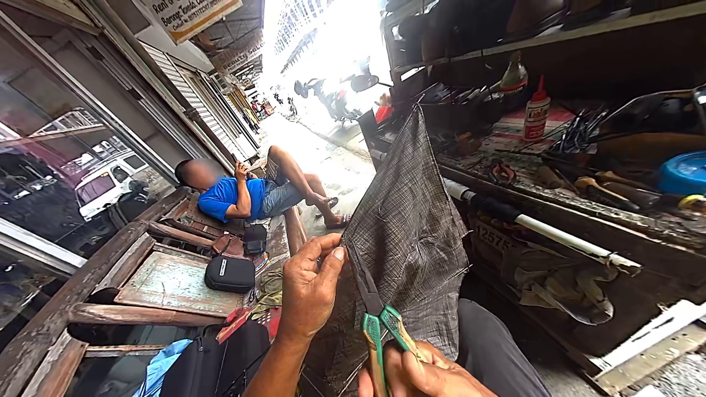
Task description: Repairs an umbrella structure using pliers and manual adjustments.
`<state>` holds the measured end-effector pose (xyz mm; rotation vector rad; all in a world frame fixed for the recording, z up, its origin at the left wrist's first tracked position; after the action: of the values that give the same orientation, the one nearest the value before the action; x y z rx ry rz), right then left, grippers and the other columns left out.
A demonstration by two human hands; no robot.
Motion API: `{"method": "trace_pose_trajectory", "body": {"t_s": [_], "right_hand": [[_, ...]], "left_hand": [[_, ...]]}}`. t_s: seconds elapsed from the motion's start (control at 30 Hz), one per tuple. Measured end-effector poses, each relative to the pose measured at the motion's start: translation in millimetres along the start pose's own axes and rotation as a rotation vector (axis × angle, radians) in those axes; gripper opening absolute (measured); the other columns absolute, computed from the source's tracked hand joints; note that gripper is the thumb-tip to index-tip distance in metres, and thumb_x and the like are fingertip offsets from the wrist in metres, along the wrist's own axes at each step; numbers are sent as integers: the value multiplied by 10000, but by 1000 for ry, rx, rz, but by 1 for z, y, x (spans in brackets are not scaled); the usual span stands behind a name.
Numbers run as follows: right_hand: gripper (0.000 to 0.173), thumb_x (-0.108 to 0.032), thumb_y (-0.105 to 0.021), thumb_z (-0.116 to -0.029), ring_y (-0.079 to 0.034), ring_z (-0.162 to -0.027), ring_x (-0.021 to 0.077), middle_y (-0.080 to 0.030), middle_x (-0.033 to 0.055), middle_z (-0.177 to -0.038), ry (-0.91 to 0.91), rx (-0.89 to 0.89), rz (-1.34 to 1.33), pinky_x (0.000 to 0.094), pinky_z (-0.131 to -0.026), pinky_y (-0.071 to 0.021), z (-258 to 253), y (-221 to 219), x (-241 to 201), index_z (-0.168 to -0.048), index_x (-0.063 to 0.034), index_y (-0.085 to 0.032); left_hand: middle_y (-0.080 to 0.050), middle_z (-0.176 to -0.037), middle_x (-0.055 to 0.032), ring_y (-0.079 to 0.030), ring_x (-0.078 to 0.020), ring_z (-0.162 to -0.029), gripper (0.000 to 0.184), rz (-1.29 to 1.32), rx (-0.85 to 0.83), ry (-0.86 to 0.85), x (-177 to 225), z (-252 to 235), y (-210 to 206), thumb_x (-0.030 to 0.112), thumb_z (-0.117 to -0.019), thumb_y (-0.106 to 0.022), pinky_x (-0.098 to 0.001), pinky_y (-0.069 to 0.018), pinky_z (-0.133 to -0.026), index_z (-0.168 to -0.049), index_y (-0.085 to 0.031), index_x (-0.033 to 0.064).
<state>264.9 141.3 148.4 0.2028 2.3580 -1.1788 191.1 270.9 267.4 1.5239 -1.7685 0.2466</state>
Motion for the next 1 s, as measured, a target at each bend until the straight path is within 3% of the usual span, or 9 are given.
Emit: {"method": "trace_pose_trajectory", "body": {"t_s": [0.17,0.33,0.5,0.87,1.0], "right_hand": [[379,-408,-524,-1068,-740,-963,261,-723,158,-1161,-57,-43,356,417,-831,-629,12,23,-32,-1054,-80,-713],[383,-418,-525,-1069,-749,-968,271,-736,150,-1146,-279,-44,544,414,-826,-639,16,31,-66,-1105,-81,-702],[425,-447,-516,-1067,-758,-948,290,-735,171,-1136,-425,-47,539,424,-805,-650,21,30,-91,-1098,-70,-707],[382,-456,-539,-1056,-737,-773,172,-731,94,-1002,-479,17,611,316,-670,-639,34,32,-108,-1092,-109,-696],[444,-462,-500,-1070,-762,-917,270,-737,168,-1130,-504,-15,583,390,-782,-652,39,30,-107,-1116,-71,-706]], "left_hand": [[-715,-969,-68,-670,-90,-894,216,-156,-72,-80,12,-2,5,34,-984,-556,-234,-574,-822,-1089,-724,-53],[-711,-979,-60,-664,-81,-913,223,-213,-116,-121,17,1,4,51,-1000,-551,-236,-569,-832,-1095,-737,-26],[-702,-984,-36,-649,-55,-924,236,-234,-156,-134,18,5,2,85,-1019,-541,-215,-549,-845,-1110,-742,0],[-692,-947,-31,-640,-43,-881,216,-211,-161,-145,15,14,-6,96,-1016,-566,-197,-548,-805,-1087,-743,-6],[-680,-918,-12,-624,-31,-847,221,-211,-163,-133,14,16,-10,113,-1019,-567,-183,-536,-777,-1090,-750,11]]}}
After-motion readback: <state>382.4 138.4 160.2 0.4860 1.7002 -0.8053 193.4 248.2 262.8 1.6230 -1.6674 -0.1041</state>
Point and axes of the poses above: each hand's wrist, its own z-axis away from the middle knuckle, its own y-axis out of the back of the hand, x = y × z, the point moved 7 cm from there along -z, towards the middle knuckle
